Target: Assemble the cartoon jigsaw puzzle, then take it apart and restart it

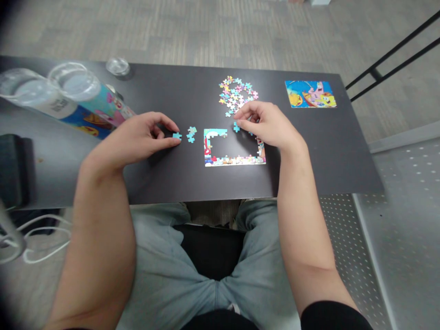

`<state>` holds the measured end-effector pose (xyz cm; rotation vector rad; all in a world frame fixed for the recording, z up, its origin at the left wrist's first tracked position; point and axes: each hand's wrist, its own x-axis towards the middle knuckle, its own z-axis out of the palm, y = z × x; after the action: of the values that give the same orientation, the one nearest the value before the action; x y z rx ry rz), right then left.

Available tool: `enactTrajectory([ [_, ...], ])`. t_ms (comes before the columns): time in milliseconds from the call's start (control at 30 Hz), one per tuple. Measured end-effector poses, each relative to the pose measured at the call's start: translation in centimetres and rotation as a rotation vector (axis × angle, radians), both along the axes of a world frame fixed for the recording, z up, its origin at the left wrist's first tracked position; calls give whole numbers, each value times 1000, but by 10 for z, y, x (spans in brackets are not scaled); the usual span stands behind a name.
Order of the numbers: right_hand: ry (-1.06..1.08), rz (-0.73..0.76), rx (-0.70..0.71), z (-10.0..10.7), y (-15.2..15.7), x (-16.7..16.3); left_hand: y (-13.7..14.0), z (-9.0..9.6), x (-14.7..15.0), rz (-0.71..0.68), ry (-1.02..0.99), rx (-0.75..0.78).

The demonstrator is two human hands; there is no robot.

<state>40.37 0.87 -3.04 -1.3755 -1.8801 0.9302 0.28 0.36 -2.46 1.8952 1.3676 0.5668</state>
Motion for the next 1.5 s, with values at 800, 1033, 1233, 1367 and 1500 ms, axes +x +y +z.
enactTrajectory([
  [800,-15,-25,49,0,-3,-12,-2,6,56,92,-94,102],
  [1033,3,49,80,8,-6,-47,-2,1,68,90,-361,60],
  [1233,138,115,25,11,-8,-60,-4,-5,89,55,-547,3],
  [1367,214,105,5,9,-8,-57,-2,-8,94,65,-588,16],
  [1500,276,125,-10,8,-8,-55,1,-10,96,88,-626,68],
])
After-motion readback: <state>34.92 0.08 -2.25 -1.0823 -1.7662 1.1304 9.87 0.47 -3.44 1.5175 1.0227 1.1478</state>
